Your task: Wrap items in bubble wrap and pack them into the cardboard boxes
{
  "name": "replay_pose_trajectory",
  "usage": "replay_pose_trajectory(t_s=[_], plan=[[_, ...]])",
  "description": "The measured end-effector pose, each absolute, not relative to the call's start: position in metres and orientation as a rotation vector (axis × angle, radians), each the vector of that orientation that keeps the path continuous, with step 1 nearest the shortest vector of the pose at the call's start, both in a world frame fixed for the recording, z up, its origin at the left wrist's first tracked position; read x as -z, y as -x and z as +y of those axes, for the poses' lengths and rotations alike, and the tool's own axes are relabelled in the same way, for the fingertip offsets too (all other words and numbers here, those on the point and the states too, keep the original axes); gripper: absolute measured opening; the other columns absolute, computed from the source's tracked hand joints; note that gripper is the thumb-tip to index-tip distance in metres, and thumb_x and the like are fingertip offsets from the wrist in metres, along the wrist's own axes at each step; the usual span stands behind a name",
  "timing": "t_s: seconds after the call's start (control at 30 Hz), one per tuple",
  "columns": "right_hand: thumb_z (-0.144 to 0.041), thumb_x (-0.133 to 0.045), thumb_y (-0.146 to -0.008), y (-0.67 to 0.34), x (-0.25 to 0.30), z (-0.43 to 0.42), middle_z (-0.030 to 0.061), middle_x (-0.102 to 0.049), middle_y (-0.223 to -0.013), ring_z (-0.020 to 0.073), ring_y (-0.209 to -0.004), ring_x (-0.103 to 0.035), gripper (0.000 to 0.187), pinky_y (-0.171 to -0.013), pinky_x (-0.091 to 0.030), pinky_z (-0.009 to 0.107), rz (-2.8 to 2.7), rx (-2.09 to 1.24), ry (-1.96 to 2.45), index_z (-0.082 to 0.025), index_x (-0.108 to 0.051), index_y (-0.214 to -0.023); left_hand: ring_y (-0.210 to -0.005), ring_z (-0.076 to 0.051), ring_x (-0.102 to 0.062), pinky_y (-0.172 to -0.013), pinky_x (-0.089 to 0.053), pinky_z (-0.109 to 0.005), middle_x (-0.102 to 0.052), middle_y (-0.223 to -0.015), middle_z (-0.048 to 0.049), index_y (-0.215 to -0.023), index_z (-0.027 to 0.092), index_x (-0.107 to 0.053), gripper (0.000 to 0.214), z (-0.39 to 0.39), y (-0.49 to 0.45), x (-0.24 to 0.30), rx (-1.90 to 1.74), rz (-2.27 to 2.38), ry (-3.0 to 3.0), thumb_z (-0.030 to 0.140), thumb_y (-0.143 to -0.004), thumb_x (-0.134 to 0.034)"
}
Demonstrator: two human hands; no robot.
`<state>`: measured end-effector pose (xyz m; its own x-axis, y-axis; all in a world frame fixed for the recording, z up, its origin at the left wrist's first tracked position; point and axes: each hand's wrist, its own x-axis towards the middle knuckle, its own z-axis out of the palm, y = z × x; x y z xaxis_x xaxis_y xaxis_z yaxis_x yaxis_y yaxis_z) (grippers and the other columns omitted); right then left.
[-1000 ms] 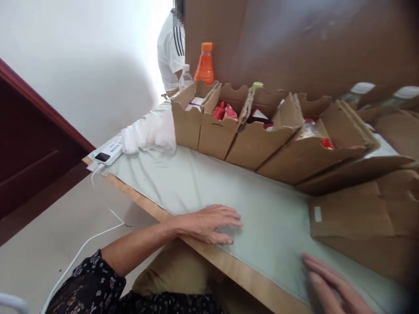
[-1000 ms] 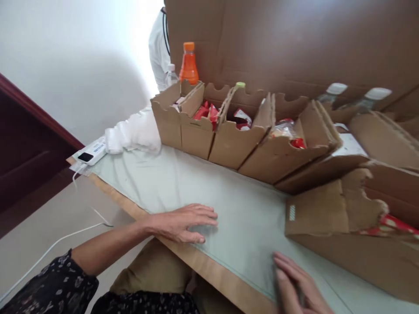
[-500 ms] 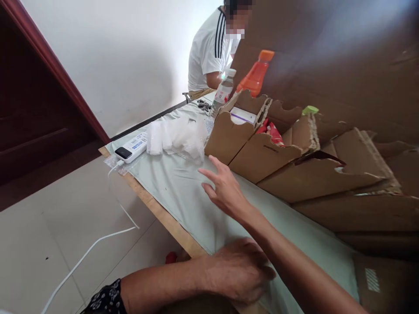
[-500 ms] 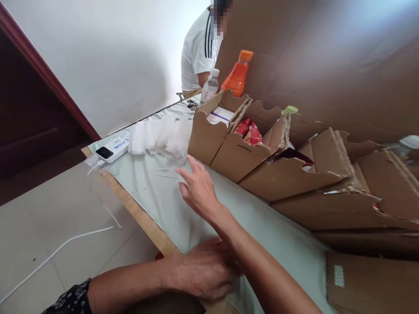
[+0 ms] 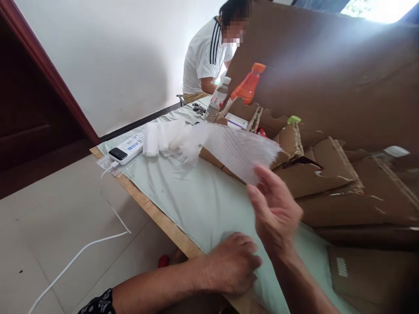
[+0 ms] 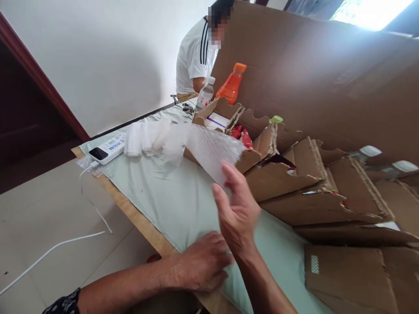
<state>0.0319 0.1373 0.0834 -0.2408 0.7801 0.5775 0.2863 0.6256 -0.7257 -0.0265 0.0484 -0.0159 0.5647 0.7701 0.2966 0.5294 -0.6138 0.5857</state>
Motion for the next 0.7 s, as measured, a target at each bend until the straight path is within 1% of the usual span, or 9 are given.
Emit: replay_pose_trajectory(t_s=[0.07,0.13,0.2,0.23,0.3,0.37,0.53,0.63,0.7], plan=[[-0.039,-0.072,-0.093,-0.071,-0.086,0.114,0.0082,-0.069,-0.141,0.0289,-0.127,-0.066,0.045,-0.106,-0.057,0.049,-1.586,-0.675,0.974,-0.026,-0.069,-0.136,-0.135,-0.033,-0.056,-0.117,-0.045,-0.05,-0.067,-0.133,-0.0188,-0.121,0.011,-0.064,0.034,0.045,0.029,0.014,-0.792,1.125,-2.253,0.029,-0.093,-0.06],[-0.041,-0.076,-0.089,-0.112,-0.086,0.092,0.0096,-0.07,-0.137,0.0278,-0.113,-0.071,0.045,-0.096,-0.061,0.047,-1.403,-0.738,1.105,-0.025,-0.072,-0.13,-0.144,-0.036,-0.049,-0.123,-0.038,-0.055,-0.059,-0.147,-0.0235,-0.138,0.007,-0.055,0.052,0.044,0.03,0.014,-0.859,1.199,-2.116,0.028,-0.09,-0.061],[-0.042,-0.08,-0.084,-0.153,-0.081,0.073,0.0088,-0.072,-0.131,0.0225,-0.096,-0.071,0.042,-0.087,-0.062,0.042,-1.258,-0.803,1.217,-0.026,-0.076,-0.123,-0.147,-0.038,-0.046,-0.124,-0.037,-0.059,-0.053,-0.154,-0.0271,-0.146,0.004,-0.048,0.065,0.043,0.029,0.015,-0.917,1.258,-1.986,0.028,-0.087,-0.062],[-0.043,-0.083,-0.081,-0.172,-0.077,0.065,0.0075,-0.073,-0.129,0.0194,-0.089,-0.07,0.041,-0.084,-0.062,0.038,-1.191,-0.832,1.257,-0.027,-0.078,-0.118,-0.145,-0.038,-0.049,-0.121,-0.04,-0.059,-0.055,-0.152,-0.0271,-0.145,0.004,-0.049,0.066,0.043,0.029,0.015,-0.942,1.276,-1.935,0.028,-0.086,-0.063],[-0.044,-0.087,-0.076,-0.206,-0.066,0.051,0.0054,-0.074,-0.125,0.0153,-0.079,-0.066,0.038,-0.075,-0.061,0.033,-1.07,-0.866,1.334,-0.028,-0.081,-0.109,-0.133,-0.035,-0.058,-0.114,-0.048,-0.056,-0.065,-0.139,-0.0226,-0.136,0.008,-0.058,0.056,0.042,0.03,0.013,-0.998,1.286,-1.865,0.027,-0.084,-0.064],[-0.048,-0.088,-0.072,-0.234,-0.052,0.04,0.0052,-0.074,-0.125,0.0143,-0.073,-0.065,0.039,-0.068,-0.06,0.031,-1.0,-0.902,1.412,-0.027,-0.081,-0.104,-0.117,-0.029,-0.066,-0.106,-0.054,-0.049,-0.073,-0.122,-0.0155,-0.122,0.014,-0.067,0.04,0.037,0.033,0.009,-1.075,1.277,-1.813,0.025,-0.085,-0.062],[-0.057,-0.085,-0.068,-0.274,-0.022,0.02,0.0079,-0.077,-0.123,0.0172,-0.067,-0.066,0.05,-0.061,-0.059,0.033,-1.043,-0.91,1.601,-0.023,-0.08,-0.104,-0.093,-0.021,-0.073,-0.085,-0.059,-0.035,-0.079,-0.098,-0.0075,-0.099,0.018,-0.075,0.021,0.015,0.051,-0.006,-1.183,1.364,-1.701,0.025,-0.09,-0.058],[-0.06,-0.08,-0.07,-0.286,-0.015,0.017,0.007,-0.081,-0.097,0.0222,-0.068,-0.07,0.05,-0.06,-0.057,0.034,-1.14,-0.832,1.741,-0.023,-0.081,-0.104,-0.083,-0.02,-0.074,-0.078,-0.06,-0.032,-0.079,-0.088,-0.0042,-0.09,0.021,-0.076,0.016,0.014,0.073,-0.016,-1.251,1.551,-1.725,0.026,-0.088,-0.061],[-0.06,-0.076,-0.072,-0.288,-0.014,0.019,0.0056,-0.079,-0.08,0.026,-0.073,-0.072,0.051,-0.062,-0.058,0.035,-1.177,-0.779,1.834,-0.024,-0.081,-0.106,-0.088,-0.022,-0.074,-0.085,-0.06,-0.035,-0.079,-0.092,-0.0045,-0.089,0.024,-0.075,0.013,0.028,0.096,-0.023,-1.346,1.769,-1.692,0.027,-0.084,-0.064]])
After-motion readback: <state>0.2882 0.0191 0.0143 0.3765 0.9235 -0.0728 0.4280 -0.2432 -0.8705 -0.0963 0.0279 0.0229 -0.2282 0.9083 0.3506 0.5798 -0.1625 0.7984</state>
